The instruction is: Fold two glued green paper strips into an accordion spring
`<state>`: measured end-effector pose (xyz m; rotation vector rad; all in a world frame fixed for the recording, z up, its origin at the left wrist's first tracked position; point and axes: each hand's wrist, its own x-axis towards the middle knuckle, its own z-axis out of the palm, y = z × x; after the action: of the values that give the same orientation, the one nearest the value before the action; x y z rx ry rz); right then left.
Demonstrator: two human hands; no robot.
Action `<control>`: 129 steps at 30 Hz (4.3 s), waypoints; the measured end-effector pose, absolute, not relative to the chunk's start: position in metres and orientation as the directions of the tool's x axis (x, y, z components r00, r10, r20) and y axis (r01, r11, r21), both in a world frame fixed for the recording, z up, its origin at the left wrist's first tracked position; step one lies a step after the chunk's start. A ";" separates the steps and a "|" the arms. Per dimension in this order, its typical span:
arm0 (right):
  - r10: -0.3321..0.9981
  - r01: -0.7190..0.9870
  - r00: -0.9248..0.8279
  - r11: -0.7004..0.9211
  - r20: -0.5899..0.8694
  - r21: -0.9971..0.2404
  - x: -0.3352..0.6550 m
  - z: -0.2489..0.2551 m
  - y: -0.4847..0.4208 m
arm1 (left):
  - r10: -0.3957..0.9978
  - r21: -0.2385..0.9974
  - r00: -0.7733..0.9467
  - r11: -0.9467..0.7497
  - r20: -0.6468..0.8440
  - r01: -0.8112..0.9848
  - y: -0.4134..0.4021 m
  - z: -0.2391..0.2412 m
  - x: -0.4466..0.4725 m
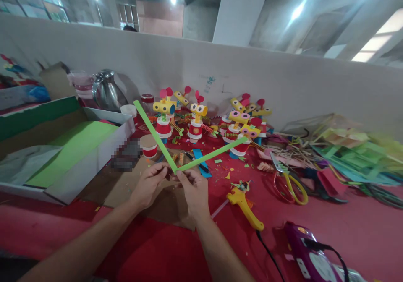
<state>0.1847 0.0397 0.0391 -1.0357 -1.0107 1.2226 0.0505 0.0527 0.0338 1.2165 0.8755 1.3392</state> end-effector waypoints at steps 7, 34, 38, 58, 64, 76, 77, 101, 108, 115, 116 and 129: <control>0.999 -0.282 0.022 0.037 0.032 -0.959 0.186 0.040 0.039 | 0.988 0.950 0.117 -0.061 0.101 -0.307 0.050 0.040 0.050; 0.968 0.033 -0.070 0.243 0.240 -0.969 0.184 0.041 0.033 | 0.982 0.985 0.129 -0.122 0.137 -0.121 0.051 0.029 0.051; 0.961 0.074 -0.078 0.271 0.265 -0.960 0.185 0.041 0.033 | 0.986 0.977 0.125 -0.087 0.112 -0.193 0.050 0.022 0.053; 0.989 -0.240 0.072 0.140 0.127 -0.960 0.186 0.040 0.041 | 0.970 0.975 0.095 -0.224 0.224 -0.008 0.052 0.027 0.055; 0.993 -0.247 0.056 0.119 0.108 -0.962 0.185 0.039 0.041 | 0.992 0.908 0.124 0.064 -0.013 -0.415 0.056 0.025 0.054; 0.984 -0.193 0.079 0.170 0.157 -0.966 0.185 0.024 0.045 | 0.983 0.910 0.181 0.095 -0.022 -0.404 0.051 0.034 0.056; 0.983 -0.192 0.086 0.174 0.160 -0.966 0.185 0.022 0.045 | 0.984 0.909 0.176 0.094 -0.023 -0.405 0.050 0.034 0.056; 0.998 -0.210 0.011 0.059 0.058 -0.976 0.191 0.035 0.045 | 0.997 0.958 0.066 -0.023 0.043 -0.286 0.048 0.036 0.054; 0.985 -0.001 0.029 0.169 0.169 -0.986 0.199 0.030 0.049 | 0.992 0.976 0.127 0.018 0.010 -0.215 0.047 0.038 0.055; 0.986 -0.057 0.047 0.161 0.158 -0.985 0.195 0.031 0.046 | 0.990 0.985 0.130 -0.039 0.061 -0.165 0.052 0.028 0.053; 0.988 -0.105 0.046 0.149 0.145 -0.983 0.193 0.032 0.046 | 0.988 0.979 0.144 -0.027 0.057 -0.200 0.052 0.027 0.054; 0.999 -0.433 0.034 -0.006 -0.023 -0.901 0.183 0.039 0.043 | 0.993 0.970 0.093 -0.051 0.075 -0.237 0.049 0.033 0.056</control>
<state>0.1834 0.0429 0.0395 -0.9018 -0.8401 1.3714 0.0555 0.0489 0.0325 1.1245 0.9303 1.2828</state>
